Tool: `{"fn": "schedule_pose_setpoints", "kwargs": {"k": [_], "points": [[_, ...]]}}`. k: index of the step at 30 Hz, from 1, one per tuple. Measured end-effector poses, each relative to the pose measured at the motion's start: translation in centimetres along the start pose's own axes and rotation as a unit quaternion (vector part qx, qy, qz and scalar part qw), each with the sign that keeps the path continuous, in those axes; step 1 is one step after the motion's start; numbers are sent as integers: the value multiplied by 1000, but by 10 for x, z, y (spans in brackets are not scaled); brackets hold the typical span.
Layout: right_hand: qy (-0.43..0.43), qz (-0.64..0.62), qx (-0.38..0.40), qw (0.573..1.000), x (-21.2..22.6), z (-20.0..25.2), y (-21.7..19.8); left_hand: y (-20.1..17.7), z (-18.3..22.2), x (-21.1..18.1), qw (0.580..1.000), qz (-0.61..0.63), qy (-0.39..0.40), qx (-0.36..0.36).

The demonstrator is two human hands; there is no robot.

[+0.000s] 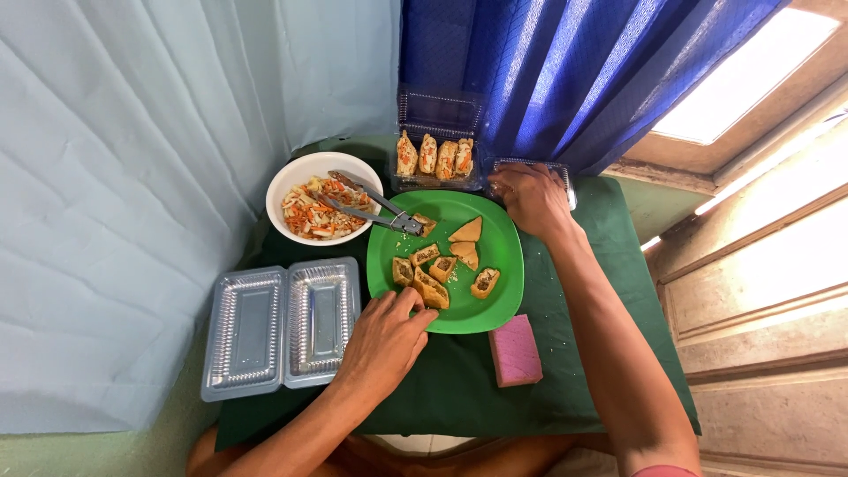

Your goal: Filling small pastry shells with a savory mixture using tongs and organizing them in a plastic container for packaging.

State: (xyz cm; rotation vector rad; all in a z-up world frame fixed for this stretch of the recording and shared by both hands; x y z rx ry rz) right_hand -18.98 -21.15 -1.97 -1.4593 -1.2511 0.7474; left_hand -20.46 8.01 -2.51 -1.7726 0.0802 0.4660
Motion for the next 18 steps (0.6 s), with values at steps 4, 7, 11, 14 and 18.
{"fn": "schedule_pose_setpoints", "kwargs": {"k": [4,7,11,14,18], "points": [[-2,-22,-3,1000,12,-2,-14,2,-1,1,1000,0,-2,3],[4,-38,2,999,14,-5,-12,1,-1,1,1000,7,-5,8],[-9,-79,-20,997,21,-4,-19,-3,0,0,1000,15,-4,0],[-14,-96,-40,994,23,-2,-27,-4,0,0,1000,24,-3,-3],[-41,-79,-80,993,17,3,-30,-5,0,-1,999,34,0,-3]]}}
Point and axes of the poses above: each hand's wrist, its own z-axis away from the middle knuckle, its own y-axis out of the palm, x = y × z, the point moved 9 cm from there along -z, towards the middle knuckle, and after that the axes turned 10 degrees about x, right-handed, at the moved point
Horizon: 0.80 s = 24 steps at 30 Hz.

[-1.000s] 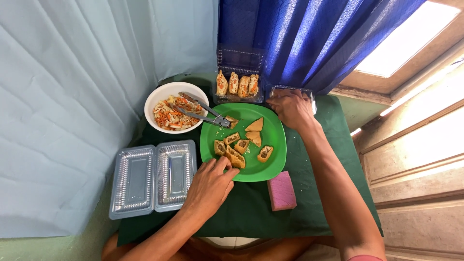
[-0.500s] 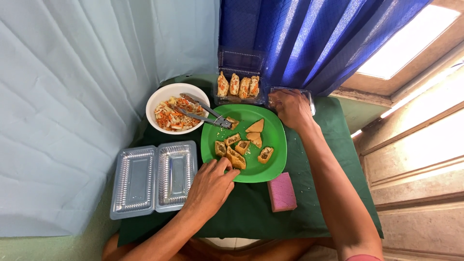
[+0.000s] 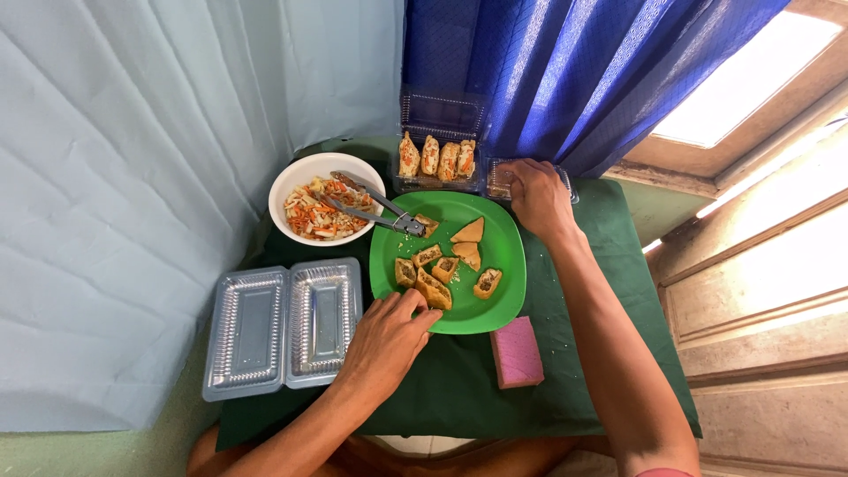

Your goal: Filling small pastry shells with a savory mixture using tongs and organizing them in a plastic container for packaging.

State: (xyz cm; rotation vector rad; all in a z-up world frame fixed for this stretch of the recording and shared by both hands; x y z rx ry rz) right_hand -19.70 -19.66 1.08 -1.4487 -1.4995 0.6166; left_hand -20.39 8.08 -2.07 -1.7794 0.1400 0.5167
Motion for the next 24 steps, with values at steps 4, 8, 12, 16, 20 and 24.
{"fn": "schedule_pose_setpoints", "kwargs": {"k": [4,8,12,16,20,24], "points": [[34,20,-21,999,1,4,-8,-3,1,-2,1000,6,4,-9],[66,58,-46,995,3,9,-12,-4,0,-2,1000,24,0,-6],[92,51,-1,994,20,19,-10,-5,0,-5,999,35,4,-7],[121,45,45,991,14,31,3,-4,1,-8,999,32,4,-7],[134,21,76,988,21,36,3,-2,3,-11,1000,12,9,-3],[132,35,50,989,29,39,-1,0,6,-11,999,44,3,0]]}}
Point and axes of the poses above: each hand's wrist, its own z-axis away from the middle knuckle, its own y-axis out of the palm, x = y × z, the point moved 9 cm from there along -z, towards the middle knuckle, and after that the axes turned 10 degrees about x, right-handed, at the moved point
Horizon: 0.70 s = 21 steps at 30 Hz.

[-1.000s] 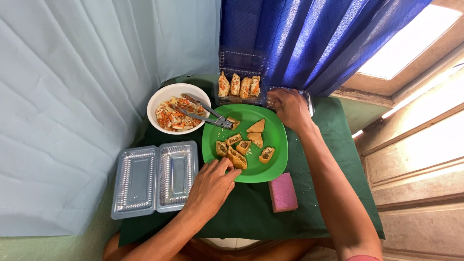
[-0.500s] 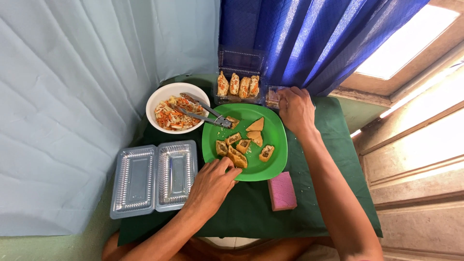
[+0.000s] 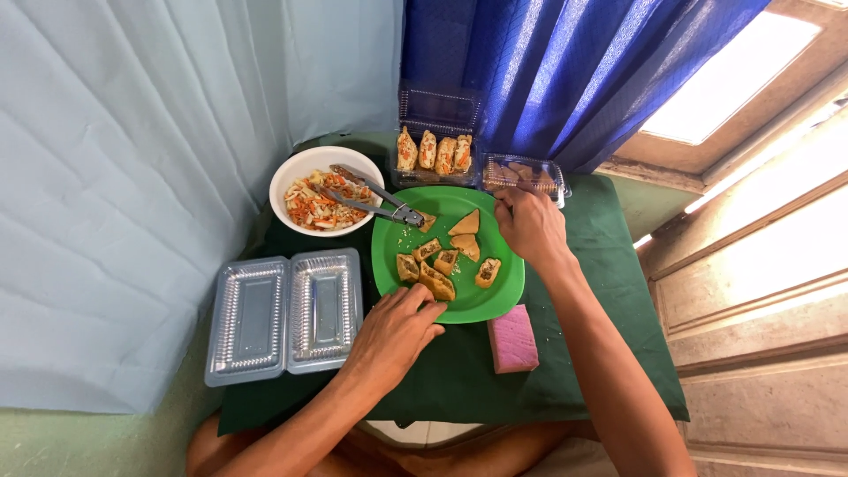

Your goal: Filling small pastry shells with a savory mixture using tongs and organizing them in a plastic container for packaging.

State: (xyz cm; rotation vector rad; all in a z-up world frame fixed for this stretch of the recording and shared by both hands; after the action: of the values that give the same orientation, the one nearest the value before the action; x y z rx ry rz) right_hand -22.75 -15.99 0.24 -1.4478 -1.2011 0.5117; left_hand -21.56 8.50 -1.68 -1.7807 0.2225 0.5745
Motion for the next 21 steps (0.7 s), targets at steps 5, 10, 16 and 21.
{"fn": "schedule_pose_setpoints", "kwargs": {"k": [5,10,16,21], "points": [[-1,-70,14,997,28,12,-2,-21,10,18,997,50,26,-58],[-5,-126,30,992,81,32,9,-55,22,49,981,82,-28,-174],[8,-127,84,988,106,34,22,-94,47,84,965,66,-81,-240],[-18,-348,102,932,110,13,57,-111,64,130,921,-16,-259,-290]]}}
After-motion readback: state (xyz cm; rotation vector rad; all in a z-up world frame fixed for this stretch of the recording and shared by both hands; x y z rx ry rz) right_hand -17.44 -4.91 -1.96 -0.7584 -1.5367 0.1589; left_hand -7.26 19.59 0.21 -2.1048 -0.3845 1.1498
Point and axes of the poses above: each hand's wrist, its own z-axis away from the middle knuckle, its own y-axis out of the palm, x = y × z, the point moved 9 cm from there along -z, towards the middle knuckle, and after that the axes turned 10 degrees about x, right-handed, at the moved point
